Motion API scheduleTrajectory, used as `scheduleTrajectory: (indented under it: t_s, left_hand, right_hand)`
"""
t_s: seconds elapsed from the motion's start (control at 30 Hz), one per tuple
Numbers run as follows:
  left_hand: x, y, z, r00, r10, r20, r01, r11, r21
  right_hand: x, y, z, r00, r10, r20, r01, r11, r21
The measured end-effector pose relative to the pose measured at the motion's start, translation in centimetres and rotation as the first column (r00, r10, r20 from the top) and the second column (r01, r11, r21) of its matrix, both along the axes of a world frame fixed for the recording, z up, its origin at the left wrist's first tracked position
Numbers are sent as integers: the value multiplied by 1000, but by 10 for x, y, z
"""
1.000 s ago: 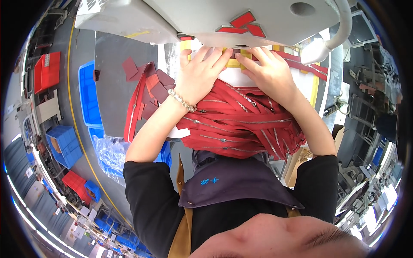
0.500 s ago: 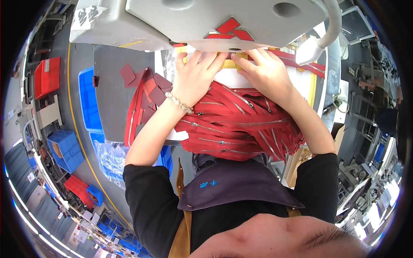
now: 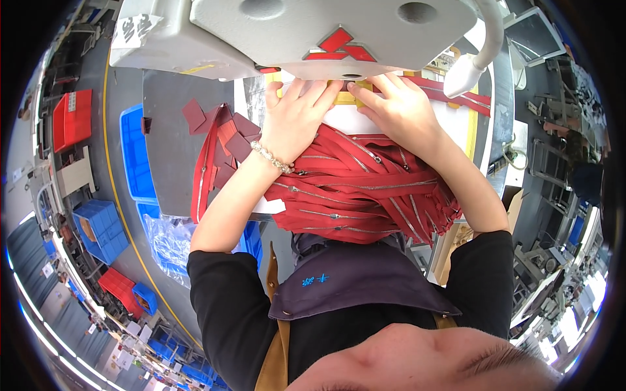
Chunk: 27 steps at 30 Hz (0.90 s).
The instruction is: Sewing small leather patches onto the ends of red zippers using an industrial sewing machine.
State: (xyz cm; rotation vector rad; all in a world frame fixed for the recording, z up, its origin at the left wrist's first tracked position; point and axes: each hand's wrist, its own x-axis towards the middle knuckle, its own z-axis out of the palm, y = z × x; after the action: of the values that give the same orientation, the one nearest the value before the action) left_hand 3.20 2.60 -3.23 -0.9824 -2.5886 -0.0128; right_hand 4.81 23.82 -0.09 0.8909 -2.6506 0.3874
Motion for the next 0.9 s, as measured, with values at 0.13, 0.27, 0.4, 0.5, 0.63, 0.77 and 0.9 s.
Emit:
scheduleTrajectory:
  t_s: [0.13,0.27,0.4,0.5,0.63,0.77,0.9]
  left_hand:
    - [0,0,0,1000,2,-3,-2,1000,5]
    - [0,1,0,1000,10,-13,-10,1000,-4]
    - [0,1,1,1000,10,-16,-10,1000,-3]
    - [-1,1,1,999,-4,-52,7,998,55]
    - [-2,1,0,997,-6,-76,11,998,69]
    - [-1,1,0,1000,8,-5,-8,999,35]
    - [-1,2,0,1000,-3,-14,3,999,32]
  right_hand:
    - [0,0,1,1000,2,11,-2,1000,-6]
    - [0,0,1,1000,3,10,-3,1000,-1]
    - [0,0,1,1000,2,14,-2,1000,-5]
    - [0,0,0,1000,4,7,-4,1000,-3]
    - [0,-1,0,1000,0,5,0,1000,5]
    - [-1,-1,-1,1000,0,12,0,1000,10]
    - [0,1,1,999,2,35,-2,1000,2]
